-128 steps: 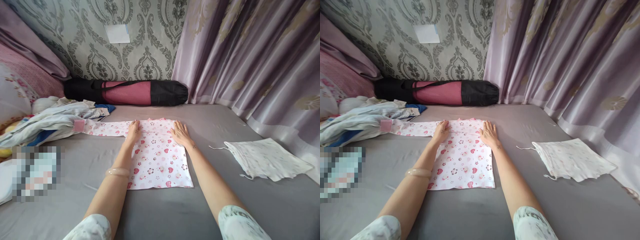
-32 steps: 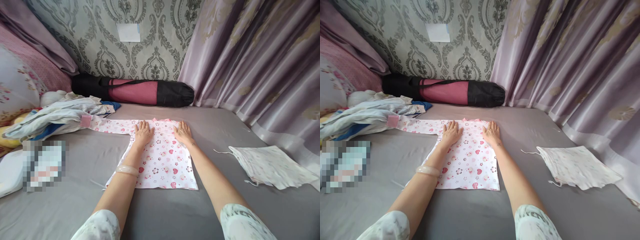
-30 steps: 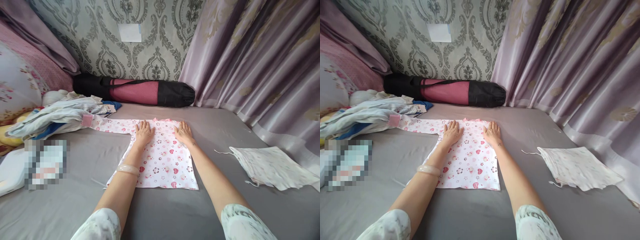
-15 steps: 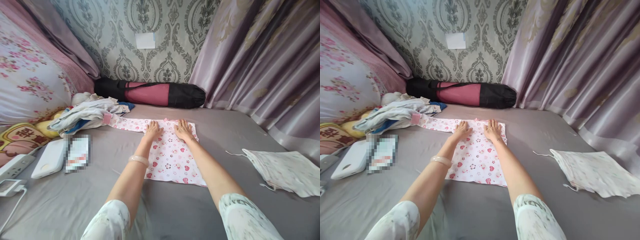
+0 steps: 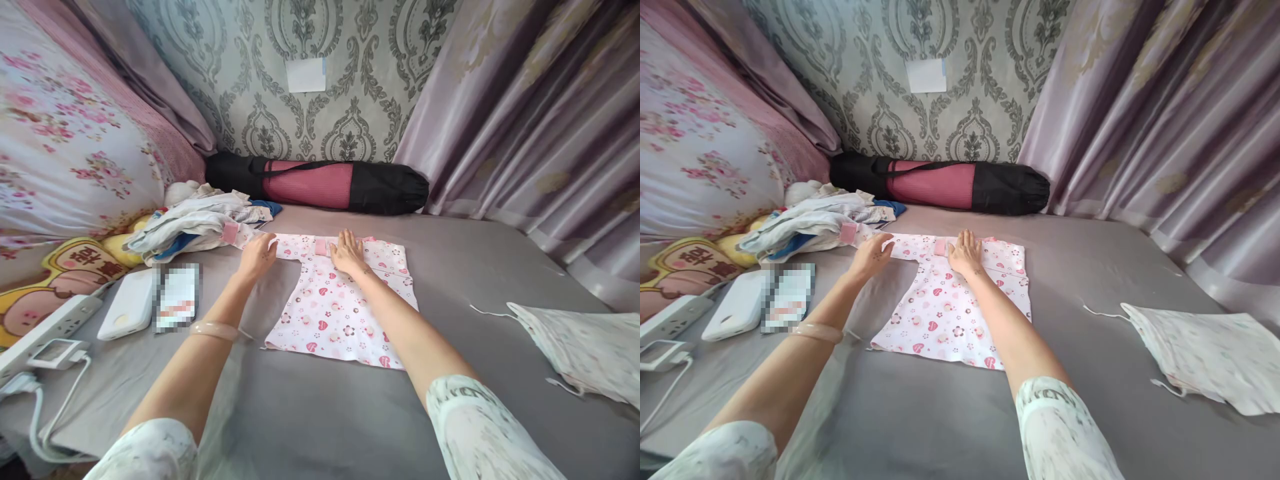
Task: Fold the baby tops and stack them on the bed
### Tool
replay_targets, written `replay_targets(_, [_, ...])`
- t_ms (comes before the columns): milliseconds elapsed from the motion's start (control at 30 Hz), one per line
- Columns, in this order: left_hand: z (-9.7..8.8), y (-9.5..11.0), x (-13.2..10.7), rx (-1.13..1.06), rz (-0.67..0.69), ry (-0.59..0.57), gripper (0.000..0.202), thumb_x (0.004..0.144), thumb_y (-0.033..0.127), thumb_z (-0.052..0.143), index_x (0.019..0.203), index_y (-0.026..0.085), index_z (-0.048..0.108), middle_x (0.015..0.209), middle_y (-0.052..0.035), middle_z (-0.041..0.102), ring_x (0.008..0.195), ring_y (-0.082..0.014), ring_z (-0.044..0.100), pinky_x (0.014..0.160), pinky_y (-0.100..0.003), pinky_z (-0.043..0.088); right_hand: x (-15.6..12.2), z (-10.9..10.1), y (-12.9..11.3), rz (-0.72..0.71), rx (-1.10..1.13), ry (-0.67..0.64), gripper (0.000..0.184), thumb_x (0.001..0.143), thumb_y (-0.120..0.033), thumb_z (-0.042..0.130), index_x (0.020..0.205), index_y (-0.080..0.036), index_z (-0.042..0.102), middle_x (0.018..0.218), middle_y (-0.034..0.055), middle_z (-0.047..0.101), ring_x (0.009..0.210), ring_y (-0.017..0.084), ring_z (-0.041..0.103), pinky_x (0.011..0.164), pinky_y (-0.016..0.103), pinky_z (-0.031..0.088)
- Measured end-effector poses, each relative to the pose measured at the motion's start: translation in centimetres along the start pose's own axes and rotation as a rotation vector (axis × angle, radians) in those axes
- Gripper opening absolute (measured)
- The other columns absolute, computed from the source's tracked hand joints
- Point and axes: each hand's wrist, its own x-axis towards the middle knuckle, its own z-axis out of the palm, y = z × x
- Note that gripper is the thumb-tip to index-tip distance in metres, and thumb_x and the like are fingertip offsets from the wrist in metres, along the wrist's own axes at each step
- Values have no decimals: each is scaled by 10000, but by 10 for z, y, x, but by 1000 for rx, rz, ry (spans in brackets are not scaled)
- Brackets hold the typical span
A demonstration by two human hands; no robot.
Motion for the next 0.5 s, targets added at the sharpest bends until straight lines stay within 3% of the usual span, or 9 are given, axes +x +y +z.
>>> replay_targets(233, [-30, -36, 2, 143, -263, 227, 314, 906, 168, 425, 1152, 98, 608, 1118, -161, 633, 1098, -267, 563, 995, -379, 435, 4, 11, -6, 56, -39, 22, 701, 1000, -428, 131, 1540, 14, 200, 1628, 178, 141, 1504, 284, 91, 1201, 484, 70])
replay_targets(500, [-37, -44, 8, 175, -513, 317, 347, 843, 223, 519, 1162, 95, 568, 1218, -213, 584, 1184, -340, 533, 1036, -442, 399, 13, 16, -1, 53, -4, 46, 695, 984, -408, 159, 1526, 19, 246, 1615, 187, 194, 1496, 300, 136, 1194, 517, 105])
